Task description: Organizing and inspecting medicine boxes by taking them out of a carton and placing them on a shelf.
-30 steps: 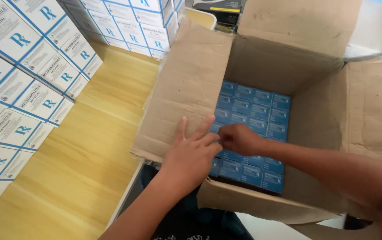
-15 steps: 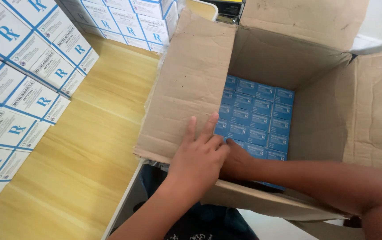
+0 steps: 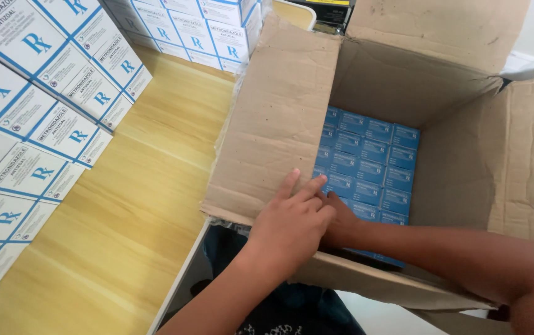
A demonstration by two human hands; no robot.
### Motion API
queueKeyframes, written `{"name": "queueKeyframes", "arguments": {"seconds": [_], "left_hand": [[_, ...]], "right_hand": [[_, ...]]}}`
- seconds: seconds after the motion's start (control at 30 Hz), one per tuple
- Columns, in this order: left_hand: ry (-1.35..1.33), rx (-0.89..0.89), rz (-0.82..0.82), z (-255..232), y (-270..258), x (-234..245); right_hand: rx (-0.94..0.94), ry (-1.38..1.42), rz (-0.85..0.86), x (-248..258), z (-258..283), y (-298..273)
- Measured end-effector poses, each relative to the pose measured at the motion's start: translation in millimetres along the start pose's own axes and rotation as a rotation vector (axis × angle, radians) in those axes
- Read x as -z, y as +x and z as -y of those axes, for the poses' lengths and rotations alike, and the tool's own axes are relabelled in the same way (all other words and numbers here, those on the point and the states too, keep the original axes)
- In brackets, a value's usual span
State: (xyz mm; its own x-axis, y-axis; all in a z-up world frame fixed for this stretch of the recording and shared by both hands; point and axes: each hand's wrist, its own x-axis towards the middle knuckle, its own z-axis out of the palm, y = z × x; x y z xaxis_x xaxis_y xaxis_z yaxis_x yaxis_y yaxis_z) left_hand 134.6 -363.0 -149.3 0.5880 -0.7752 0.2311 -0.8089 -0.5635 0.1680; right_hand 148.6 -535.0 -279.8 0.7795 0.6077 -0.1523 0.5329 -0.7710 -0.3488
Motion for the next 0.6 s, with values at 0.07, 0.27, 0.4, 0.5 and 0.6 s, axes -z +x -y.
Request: {"name": "queueKeyframes", "arguments": {"seconds": [0.07, 0.27, 0.4, 0.5, 0.6], "left_hand": [[-0.004, 0.004, 0.02, -0.9, 0.5, 4.3], [-0.002, 0.009, 0.048, 0.0, 0.7, 2.8], [-0.009, 0.017, 0.05, -1.0, 2.0, 7.1], [-0.02, 0.029, 0.097, -2.0, 2.1, 9.2], [-0.014, 0.006, 0.057, -0.9, 3.7, 7.1]], "right_hand": [[0.021, 0.002, -0.033, -20.9, -7.9, -2.0], [0.079, -0.028, 0.003, -24.8, -7.8, 0.3], [0.067, -0.093, 0.039, -32.2, -14.8, -5.5], [0.199, -0.496, -0.141, -57.6, -18.9, -8.2], [0.125, -0.264, -0.067, -25.6, -7.4, -12.3]]}}
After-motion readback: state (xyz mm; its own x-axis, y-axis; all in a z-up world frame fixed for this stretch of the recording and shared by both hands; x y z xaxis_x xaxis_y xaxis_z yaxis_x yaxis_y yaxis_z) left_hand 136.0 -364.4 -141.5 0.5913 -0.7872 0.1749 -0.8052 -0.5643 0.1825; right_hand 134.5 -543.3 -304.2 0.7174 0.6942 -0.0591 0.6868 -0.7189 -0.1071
